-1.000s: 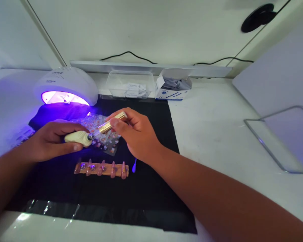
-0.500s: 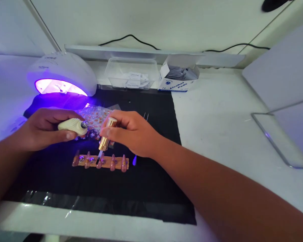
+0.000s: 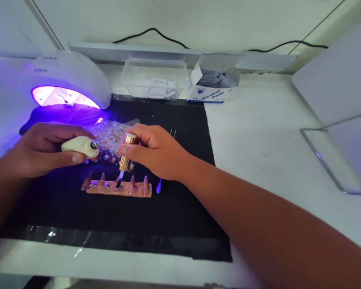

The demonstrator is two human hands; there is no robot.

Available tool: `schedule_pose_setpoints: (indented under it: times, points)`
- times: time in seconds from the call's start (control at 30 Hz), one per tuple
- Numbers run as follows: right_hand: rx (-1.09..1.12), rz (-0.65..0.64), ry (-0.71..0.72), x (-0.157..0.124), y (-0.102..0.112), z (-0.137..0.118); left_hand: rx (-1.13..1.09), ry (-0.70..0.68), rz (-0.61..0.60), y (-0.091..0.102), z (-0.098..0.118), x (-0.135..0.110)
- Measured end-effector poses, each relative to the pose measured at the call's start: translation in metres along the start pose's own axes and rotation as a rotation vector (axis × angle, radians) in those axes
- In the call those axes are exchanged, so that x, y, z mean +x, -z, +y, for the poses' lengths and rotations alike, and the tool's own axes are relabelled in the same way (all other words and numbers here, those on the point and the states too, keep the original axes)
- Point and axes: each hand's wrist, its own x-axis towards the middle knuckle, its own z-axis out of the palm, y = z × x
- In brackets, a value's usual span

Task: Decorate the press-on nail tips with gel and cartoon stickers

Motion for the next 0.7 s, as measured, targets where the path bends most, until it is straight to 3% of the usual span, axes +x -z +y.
schedule_pose_setpoints:
  times: [0.37,0.7]
  points:
    - [0.116,-0.001,-0.044,-0.0003,0.0009,-0.0009,0.018,-0.001,0.008,-0.0006,0.0012,-0.0006]
    - [0.135,0.001,0.026,-0.0012,-0.0019,-0.0002,0.04,-0.014,-0.021,-0.0005,-0.0009,-0.0004]
